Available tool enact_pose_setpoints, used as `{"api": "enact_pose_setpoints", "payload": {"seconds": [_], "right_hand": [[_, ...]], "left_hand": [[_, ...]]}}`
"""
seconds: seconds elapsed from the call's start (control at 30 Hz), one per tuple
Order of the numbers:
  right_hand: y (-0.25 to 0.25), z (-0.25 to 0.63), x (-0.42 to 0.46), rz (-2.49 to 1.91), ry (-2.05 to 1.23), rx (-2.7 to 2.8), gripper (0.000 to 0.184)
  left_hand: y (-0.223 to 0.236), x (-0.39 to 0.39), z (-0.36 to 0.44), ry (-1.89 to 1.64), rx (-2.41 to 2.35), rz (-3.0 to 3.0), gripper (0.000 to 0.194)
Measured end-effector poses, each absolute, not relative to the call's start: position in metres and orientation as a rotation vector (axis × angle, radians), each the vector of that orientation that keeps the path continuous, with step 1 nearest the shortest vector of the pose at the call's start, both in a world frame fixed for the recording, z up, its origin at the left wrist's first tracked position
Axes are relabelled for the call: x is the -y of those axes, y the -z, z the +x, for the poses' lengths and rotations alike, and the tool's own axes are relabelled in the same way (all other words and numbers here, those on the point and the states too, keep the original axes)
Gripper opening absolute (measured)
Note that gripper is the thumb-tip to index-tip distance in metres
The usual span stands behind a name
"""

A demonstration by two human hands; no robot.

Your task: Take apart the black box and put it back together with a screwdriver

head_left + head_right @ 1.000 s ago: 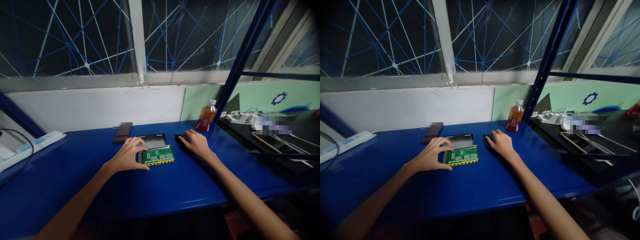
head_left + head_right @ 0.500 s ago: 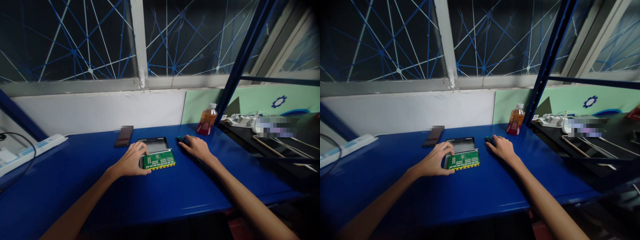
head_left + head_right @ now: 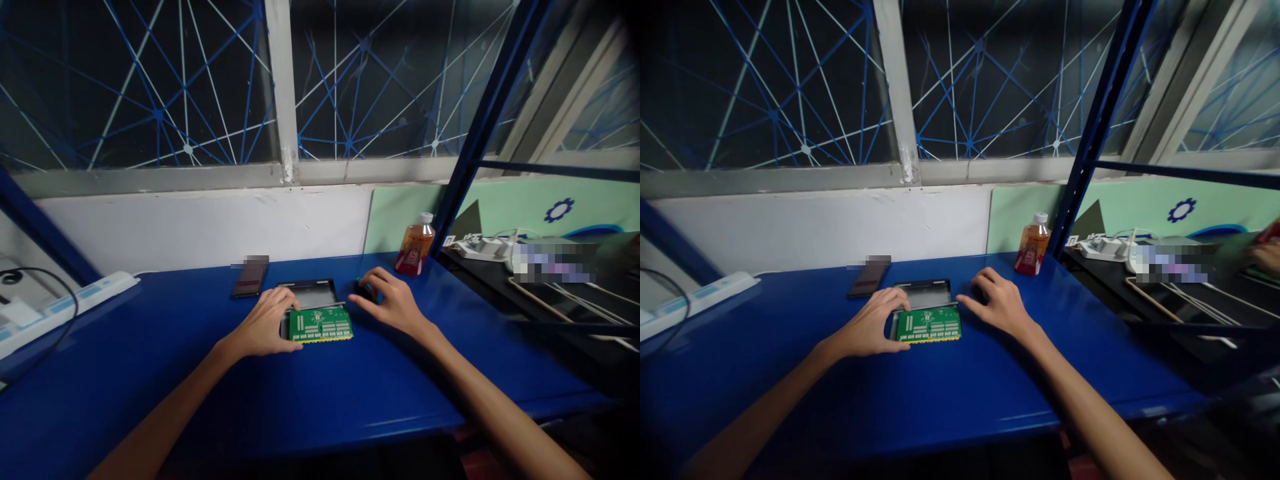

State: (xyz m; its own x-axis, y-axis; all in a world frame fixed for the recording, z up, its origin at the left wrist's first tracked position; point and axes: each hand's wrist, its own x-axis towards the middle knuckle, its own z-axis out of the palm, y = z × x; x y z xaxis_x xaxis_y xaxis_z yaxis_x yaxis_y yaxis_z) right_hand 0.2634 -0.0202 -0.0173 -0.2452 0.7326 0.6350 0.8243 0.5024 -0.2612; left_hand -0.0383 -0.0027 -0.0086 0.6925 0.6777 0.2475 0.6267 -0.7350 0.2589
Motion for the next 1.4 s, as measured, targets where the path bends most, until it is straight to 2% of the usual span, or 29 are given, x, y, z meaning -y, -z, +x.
{"api": "enact_pose_setpoints", "payload": {"seconds": [0.2,0.33,0.57,0.93,1.13,1.27,1.4], "right_hand": [[0.018,0.248,0.031,-1.238,0.073,2.365,0.072],[0.018,0.251,0.03,-1.252,-0.059,2.48,0.081],[0.016,0.254,0.029,-1.262,-0.177,2.454,0.062],[0.016,0.254,0.028,-1.114,-0.238,2.125,0.058],[0.013,0.254,0.028,-1.126,-0.386,2.042,0.059],[0.011,0.253,0.029,-1.13,-0.63,1.933,0.061],[0.009,0.25,0.031,-1.131,-0.706,1.897,0.045]], "left_hand": [[0.008,0.002,-0.037,-0.488,-1.062,2.763,0.053],[0.01,0.002,-0.038,-0.51,-1.058,2.77,0.054],[0.007,0.004,-0.039,-0.625,-1.03,2.767,0.051],[0.003,0.007,-0.04,-0.943,-1.147,2.662,0.051],[0.002,0.01,-0.038,-1.058,-1.103,2.615,0.067],[-0.003,0.008,-0.037,-1.14,-1.037,2.473,0.049],[0.001,0.004,-0.032,-1.125,-1.003,2.315,0.029]]}}
